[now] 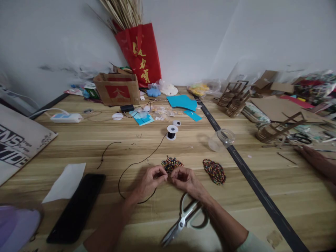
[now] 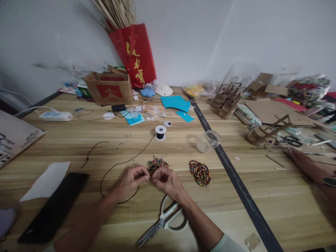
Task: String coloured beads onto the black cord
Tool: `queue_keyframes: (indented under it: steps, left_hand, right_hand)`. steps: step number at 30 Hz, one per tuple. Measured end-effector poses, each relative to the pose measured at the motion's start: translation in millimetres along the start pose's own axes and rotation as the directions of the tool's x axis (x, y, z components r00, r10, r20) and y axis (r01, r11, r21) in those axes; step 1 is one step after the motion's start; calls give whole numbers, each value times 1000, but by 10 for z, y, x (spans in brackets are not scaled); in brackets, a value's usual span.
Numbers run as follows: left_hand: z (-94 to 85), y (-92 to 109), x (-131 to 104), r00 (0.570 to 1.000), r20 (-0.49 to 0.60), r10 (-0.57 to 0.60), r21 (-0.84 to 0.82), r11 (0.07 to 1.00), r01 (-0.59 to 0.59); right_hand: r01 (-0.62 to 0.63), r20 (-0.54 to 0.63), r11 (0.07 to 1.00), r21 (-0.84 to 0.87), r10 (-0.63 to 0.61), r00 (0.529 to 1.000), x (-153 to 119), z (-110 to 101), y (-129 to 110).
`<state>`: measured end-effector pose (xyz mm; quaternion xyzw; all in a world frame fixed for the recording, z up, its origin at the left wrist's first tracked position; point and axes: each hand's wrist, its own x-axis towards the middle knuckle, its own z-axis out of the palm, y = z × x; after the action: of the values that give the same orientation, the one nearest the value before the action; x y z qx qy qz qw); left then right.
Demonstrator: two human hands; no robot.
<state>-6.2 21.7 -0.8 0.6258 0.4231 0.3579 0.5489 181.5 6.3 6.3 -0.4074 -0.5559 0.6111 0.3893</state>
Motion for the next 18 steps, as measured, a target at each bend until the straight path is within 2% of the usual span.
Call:
queue_keyframes:
  steps: [6, 18]
  left_hand:
    - [0, 58, -29, 999, 40, -4, 27, 1000, 3]
    - [-2, 105, -47, 998, 57, -14, 58, 998, 10]
  right_hand:
    - [-63, 11, 985, 161, 62, 998, 35, -27, -7]
    - [-169, 27, 933, 318, 170, 985, 45, -32, 51]
